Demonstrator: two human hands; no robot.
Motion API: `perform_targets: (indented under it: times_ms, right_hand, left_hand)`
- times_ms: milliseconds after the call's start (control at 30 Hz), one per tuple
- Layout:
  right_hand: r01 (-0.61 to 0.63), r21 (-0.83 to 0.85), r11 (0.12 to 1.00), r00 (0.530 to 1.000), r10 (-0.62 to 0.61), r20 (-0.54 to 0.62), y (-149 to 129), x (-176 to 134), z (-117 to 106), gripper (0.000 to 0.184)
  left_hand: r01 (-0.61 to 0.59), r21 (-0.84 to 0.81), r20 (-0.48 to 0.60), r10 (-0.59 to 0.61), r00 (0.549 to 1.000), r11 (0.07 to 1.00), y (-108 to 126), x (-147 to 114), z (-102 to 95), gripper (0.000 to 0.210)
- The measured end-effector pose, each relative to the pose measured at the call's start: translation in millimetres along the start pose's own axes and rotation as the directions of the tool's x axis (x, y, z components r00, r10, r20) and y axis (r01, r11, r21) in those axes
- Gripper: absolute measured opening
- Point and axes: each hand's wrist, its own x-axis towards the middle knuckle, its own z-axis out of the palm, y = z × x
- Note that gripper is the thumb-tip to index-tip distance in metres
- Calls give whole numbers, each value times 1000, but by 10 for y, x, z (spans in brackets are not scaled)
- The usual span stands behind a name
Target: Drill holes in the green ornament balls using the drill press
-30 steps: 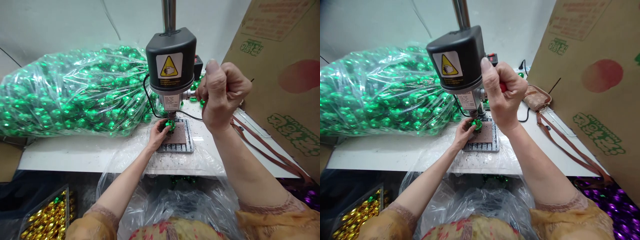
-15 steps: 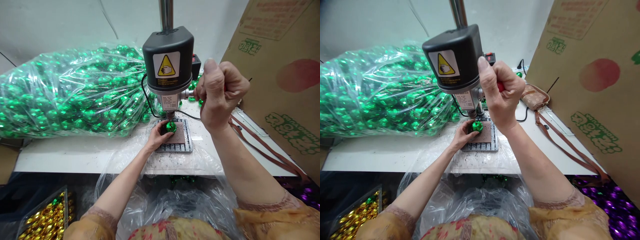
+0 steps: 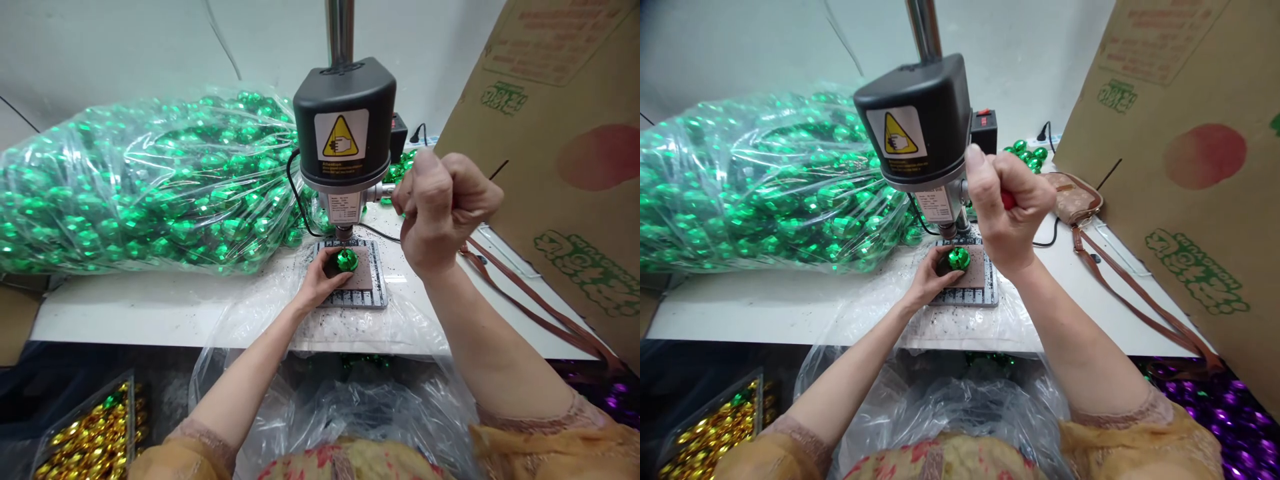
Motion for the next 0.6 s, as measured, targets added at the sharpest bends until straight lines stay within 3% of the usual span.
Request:
perform_targets:
  times_ms: [300, 500, 600]
  right_hand:
    - [93, 25, 995, 995, -93, -21, 53, -153, -40, 53]
    - [69, -40, 997, 998, -69, 2, 77, -190, -88, 55]
    - [132, -42, 990, 991, -133, -31, 114, -218, -86, 56]
  left_hand:
    - [-21, -36, 5, 21, 1000, 999, 26, -23, 13, 56]
    - [-25, -38, 5, 25, 1000, 999, 30, -25, 16, 56]
    - [-30, -40, 4, 30, 1000, 999, 23, -23, 15, 56]
